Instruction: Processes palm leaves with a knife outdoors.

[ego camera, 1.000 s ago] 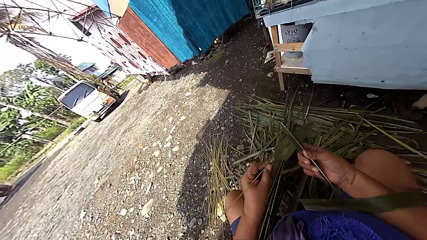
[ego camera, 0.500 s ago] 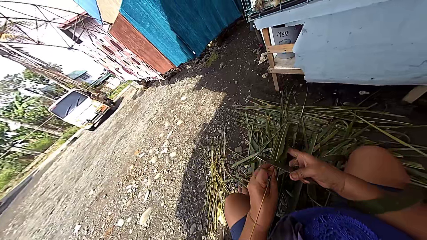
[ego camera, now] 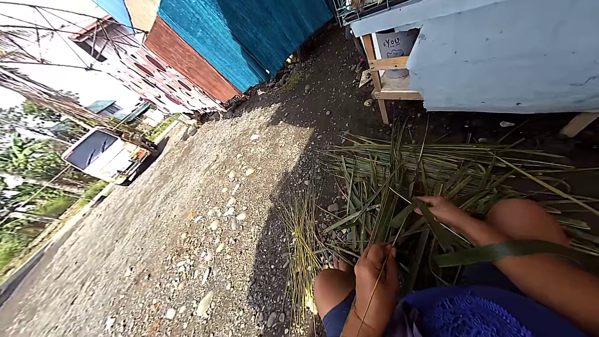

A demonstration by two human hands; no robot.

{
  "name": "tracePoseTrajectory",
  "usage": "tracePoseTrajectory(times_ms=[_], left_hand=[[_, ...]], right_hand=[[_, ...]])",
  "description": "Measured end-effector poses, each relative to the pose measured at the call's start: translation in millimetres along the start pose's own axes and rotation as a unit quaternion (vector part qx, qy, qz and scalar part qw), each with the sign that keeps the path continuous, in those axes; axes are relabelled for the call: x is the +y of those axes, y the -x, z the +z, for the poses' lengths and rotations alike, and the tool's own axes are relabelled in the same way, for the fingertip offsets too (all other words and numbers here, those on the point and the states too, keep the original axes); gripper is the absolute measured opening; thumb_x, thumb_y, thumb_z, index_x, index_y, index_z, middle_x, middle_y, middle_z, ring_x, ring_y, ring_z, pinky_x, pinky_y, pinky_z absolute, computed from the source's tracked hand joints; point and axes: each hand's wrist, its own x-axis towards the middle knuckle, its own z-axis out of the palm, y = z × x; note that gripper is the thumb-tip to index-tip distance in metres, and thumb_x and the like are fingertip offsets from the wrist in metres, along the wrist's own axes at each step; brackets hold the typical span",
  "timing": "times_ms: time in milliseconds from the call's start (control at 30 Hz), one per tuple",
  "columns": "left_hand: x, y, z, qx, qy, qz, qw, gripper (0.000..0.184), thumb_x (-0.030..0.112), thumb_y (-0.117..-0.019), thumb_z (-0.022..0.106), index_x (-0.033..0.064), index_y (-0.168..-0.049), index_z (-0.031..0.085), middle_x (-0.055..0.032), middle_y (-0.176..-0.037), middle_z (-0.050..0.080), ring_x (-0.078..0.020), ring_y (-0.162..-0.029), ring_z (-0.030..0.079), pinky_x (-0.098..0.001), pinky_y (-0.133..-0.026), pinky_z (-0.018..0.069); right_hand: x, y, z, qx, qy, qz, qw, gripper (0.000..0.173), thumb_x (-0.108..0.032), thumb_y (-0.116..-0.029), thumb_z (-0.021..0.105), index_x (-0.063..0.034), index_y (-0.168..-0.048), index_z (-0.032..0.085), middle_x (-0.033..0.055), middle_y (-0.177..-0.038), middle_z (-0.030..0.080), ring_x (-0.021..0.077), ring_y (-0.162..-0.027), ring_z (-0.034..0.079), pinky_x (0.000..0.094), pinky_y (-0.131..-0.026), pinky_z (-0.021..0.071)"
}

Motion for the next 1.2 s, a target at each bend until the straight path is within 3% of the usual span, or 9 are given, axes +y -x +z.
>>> tracePoseTrajectory(times_ms=[33,67,133,267,500,700,900,1067,1200], left_hand=[[-1.4,-1.1,-0.3,0.007,0.002,-0.01,1.0,0.01,0.007,-0.0937,0.064,0.0024,-0.09,0.072,-0.0047,-0.092,0.075,-0.0067,-0.082,0.072,-0.0215,-0.079,0.0599],[-3.4,-2.7,-1.9,0.018,0.006,-0.027,0.999,0.009,0.007,-0.0938,0.064,0.0027,-0.09,0.071,-0.0036,-0.09,0.075,-0.0061,-0.079,0.072,-0.0218,-0.076,0.0609],[-7.4,-6.0,-7.7,0.043,0.024,-0.079,0.996,0.008,0.007,-0.0946,0.064,0.0034,-0.092,0.071,-0.0018,-0.088,0.075,-0.0059,-0.075,0.072,-0.0228,-0.072,0.0621],[-18.2,-10.2,-12.3,0.098,0.113,-0.177,0.973,0.008,0.0,-0.0964,0.062,-0.0005,-0.09,0.066,-0.0057,-0.081,0.075,-0.0129,-0.068,0.074,-0.0283,-0.067,0.0644],[-16.3,-23.3,-5.7,0.16,0.234,-0.281,0.917,0.009,-0.005,-0.0991,0.057,-0.0045,-0.09,0.059,-0.0108,-0.081,0.075,-0.017,-0.069,0.074,-0.0314,-0.07,0.0647],[-4.9,-32.9,9.1,0.163,0.347,-0.356,0.852,0.013,-0.002,-0.102,0.056,-0.0035,-0.09,0.058,-0.0126,-0.084,0.073,-0.019,-0.072,0.074,-0.0323,-0.071,0.0634],[-1.0,-31.0,18.0,0.151,0.378,-0.358,0.84,0.012,-0.003,-0.1002,0.058,-0.0035,-0.088,0.059,-0.012,-0.08,0.072,-0.0181,-0.071,0.072,-0.033,-0.073,0.0624],[3.0,-27.9,18.9,0.136,0.388,-0.371,0.833,0.014,-0.003,-0.1012,0.056,-0.0037,-0.087,0.059,-0.0134,-0.082,0.073,-0.0182,-0.072,0.073,-0.0324,-0.074,0.062],[5.0,-26.2,16.4,0.138,0.383,-0.369,0.835,0.014,-0.004,-0.1012,0.055,-0.0044,-0.088,0.06,-0.0148,-0.087,0.075,-0.0188,-0.074,0.074,-0.0315,-0.075,0.0626]], right_hand=[[3.0,-0.8,2.0,0.004,-0.023,0.028,0.999,0.033,-0.017,-0.1048,0.059,-0.0072,-0.137,0.061,0.0033,-0.088,0.061,0.0065,-0.065,0.053,0.0231,-0.057,0.0448],[5.7,-1.4,0.5,-0.019,-0.086,0.058,0.994,0.03,-0.018,-0.1078,0.052,-0.0086,-0.135,0.059,-0.0013,-0.072,0.05,0.0049,-0.049,0.042,0.0201,-0.045,0.0373],[7.7,-0.4,-7.7,-0.079,-0.219,0.099,0.967,0.027,-0.026,-0.1115,0.043,-0.013,-0.132,0.055,-0.005,-0.064,0.044,0.0031,-0.042,0.036,0.0173,-0.038,0.0328],[11.4,-3.7,-13.6,-0.083,-0.4,0.14,0.902,0.036,-0.04,-0.1117,0.036,-0.0116,-0.121,0.056,-0.0042,-0.061,0.046,0.0028,-0.039,0.04,0.017,-0.036,0.0372],[4.6,10.5,-4.8,-0.122,-0.462,0.147,0.866,0.037,-0.043,-0.1114,0.033,-0.0112,-0.115,0.052,-0.0039,-0.061,0.045,0.003,-0.039,0.041,0.0164,-0.036,0.0378],[-22.4,58.7,32.4,-0.273,-0.266,-0.029,0.924,0.037,-0.015,-0.1008,0.056,-0.0086,-0.138,0.058,-0.0045,-0.072,0.055,0.0042,-0.051,0.049,0.0201,-0.048,0.0451],[-35.0,74.0,55.0,-0.266,-0.226,-0.068,0.934,0.049,-0.005,-0.0937,0.067,-0.0082,-0.142,0.057,-0.0003,-0.092,0.069,0.0028,-0.054,0.052,0.0188,-0.049,0.0457],[-29.1,70.2,55.4,-0.258,-0.259,-0.046,0.93,0.042,-0.005,-0.0956,0.064,-0.0085,-0.137,0.061,0.001,-0.089,0.068,0.0032,-0.051,0.05,0.0188,-0.047,0.0449],[-26.9,60.4,45.0,-0.206,-0.321,0.002,0.925,0.038,-0.009,-0.1003,0.058,-0.0079,-0.138,0.058,-0.0032,-0.067,0.052,0.0043,-0.046,0.046,0.0195,-0.043,0.0425]])
